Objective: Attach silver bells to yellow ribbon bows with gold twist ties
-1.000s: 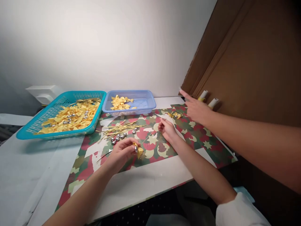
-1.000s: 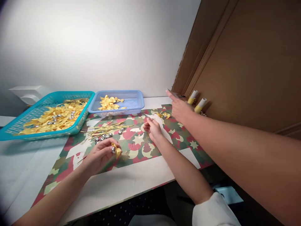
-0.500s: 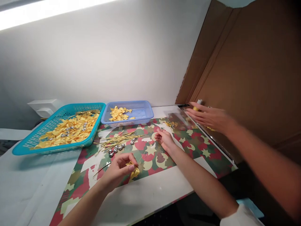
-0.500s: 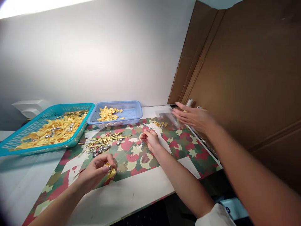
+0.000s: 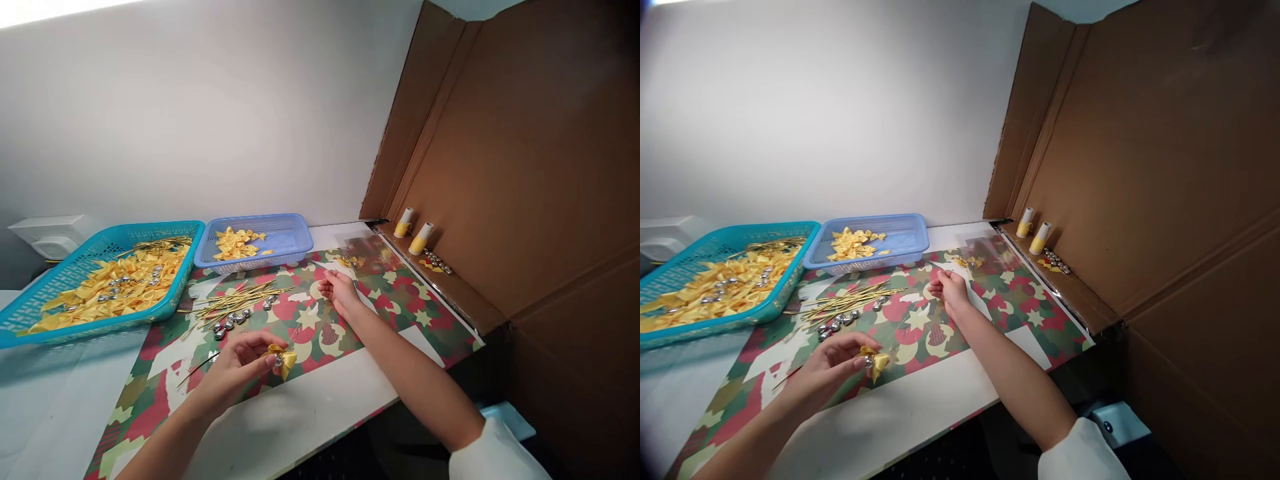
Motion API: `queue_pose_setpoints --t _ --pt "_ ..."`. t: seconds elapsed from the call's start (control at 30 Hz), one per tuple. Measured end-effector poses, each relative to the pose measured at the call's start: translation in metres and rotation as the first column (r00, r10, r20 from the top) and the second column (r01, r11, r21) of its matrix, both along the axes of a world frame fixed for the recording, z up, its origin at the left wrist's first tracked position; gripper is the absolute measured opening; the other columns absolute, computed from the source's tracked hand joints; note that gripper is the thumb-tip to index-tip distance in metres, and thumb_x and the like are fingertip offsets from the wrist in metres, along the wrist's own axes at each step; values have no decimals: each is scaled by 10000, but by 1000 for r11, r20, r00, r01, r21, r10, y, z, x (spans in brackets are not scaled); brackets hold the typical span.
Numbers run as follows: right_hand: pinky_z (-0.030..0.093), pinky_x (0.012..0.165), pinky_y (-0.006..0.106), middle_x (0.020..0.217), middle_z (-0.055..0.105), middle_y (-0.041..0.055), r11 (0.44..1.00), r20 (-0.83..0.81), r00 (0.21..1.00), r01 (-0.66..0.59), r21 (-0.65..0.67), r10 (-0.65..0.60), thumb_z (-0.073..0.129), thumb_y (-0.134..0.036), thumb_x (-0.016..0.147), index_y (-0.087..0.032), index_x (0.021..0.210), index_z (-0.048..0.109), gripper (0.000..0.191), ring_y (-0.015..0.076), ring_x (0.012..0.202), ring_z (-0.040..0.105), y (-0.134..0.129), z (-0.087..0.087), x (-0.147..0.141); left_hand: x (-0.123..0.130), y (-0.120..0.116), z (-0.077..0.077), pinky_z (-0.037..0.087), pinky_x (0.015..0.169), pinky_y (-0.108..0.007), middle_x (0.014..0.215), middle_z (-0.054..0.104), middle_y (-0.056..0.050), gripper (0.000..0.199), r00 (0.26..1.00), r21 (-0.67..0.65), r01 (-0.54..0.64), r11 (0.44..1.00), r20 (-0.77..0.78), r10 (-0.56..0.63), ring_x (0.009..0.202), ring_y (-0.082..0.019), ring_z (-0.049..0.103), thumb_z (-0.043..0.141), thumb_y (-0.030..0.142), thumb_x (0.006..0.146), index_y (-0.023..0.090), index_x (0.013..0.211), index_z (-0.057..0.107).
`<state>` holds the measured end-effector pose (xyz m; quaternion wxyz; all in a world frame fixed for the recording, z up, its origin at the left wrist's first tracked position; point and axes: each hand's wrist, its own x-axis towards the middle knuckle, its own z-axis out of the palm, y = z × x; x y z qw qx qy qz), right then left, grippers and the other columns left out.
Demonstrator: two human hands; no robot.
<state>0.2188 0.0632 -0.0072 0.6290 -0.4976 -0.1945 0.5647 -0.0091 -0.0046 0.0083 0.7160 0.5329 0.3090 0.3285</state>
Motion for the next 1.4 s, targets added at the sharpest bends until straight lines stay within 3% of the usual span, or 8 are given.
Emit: queue_pose_setpoints --t 0.27,0.37,0.53,0.6,0.67,0.87,1.1,1.4 --pt "473 443 154 480 591 -30 998 -62 996 64 12 -64 700 -191 790 -162 648 555 206 70 430 562 4 0 6 3 -2 -2 516 583 -241 715 696 -52 250 991 176 79 981 -122 -58 648 -150 639 737 394 769 157 832 691" --pt "498 471 162 512 613 -29 996 -92 994 73 59 -67 706 -199 784 -170 680 553 187 82 464 599 4 0 8 1 -1 -2 530 611 -258 816 705 -62 215 974 372 7 928 -211 77 718 -169 662 654 350 821 171 940 669" --pt "539 535 181 584 657 -14 993 -131 990 67 102 -54 696 -174 782 -181 717 538 171 105 556 665 5 -1 11 -2 0 -4 509 648 -269 776 672 -21 81 819 832 10 555 -325 473 695 -149 628 546 178 834 196 883 608" --pt "543 543 182 590 659 -17 992 -137 989 75 98 -61 690 -163 786 -185 717 530 175 105 565 670 7 -2 12 -1 0 -7 493 642 -268 759 661 -17 106 791 890 141 434 -365 491 695 -148 611 512 139 843 198 868 597" --pt "549 554 185 602 663 -20 992 -137 988 84 98 -70 694 -162 785 -188 717 526 183 103 573 674 9 -4 14 3 -1 -9 485 642 -269 778 660 -28 143 783 881 268 390 -435 445 720 -155 604 478 129 874 199 857 601" --pt "555 573 194 651 685 -14 989 -129 989 87 121 -72 716 -176 775 -189 730 556 167 104 603 680 11 -9 18 10 -5 -13 503 695 -304 881 653 -65 154 749 809 419 413 -565 347 798 -184 604 514 198 909 211 917 667" --pt "530 531 175 617 661 -20 990 -111 992 76 122 -63 727 -153 763 -184 729 584 150 86 544 641 12 -13 19 7 -6 -13 523 751 -345 949 656 -75 309 738 787 368 496 -571 358 881 -214 615 572 213 871 206 1180 584" --pt "546 545 167 601 614 -46 985 -103 992 93 147 -79 776 -158 710 -183 719 582 196 78 565 630 14 -14 17 9 -5 -15 504 753 -333 941 640 -72 195 756 779 395 486 -576 310 853 -194 596 524 198 893 214 1030 661"
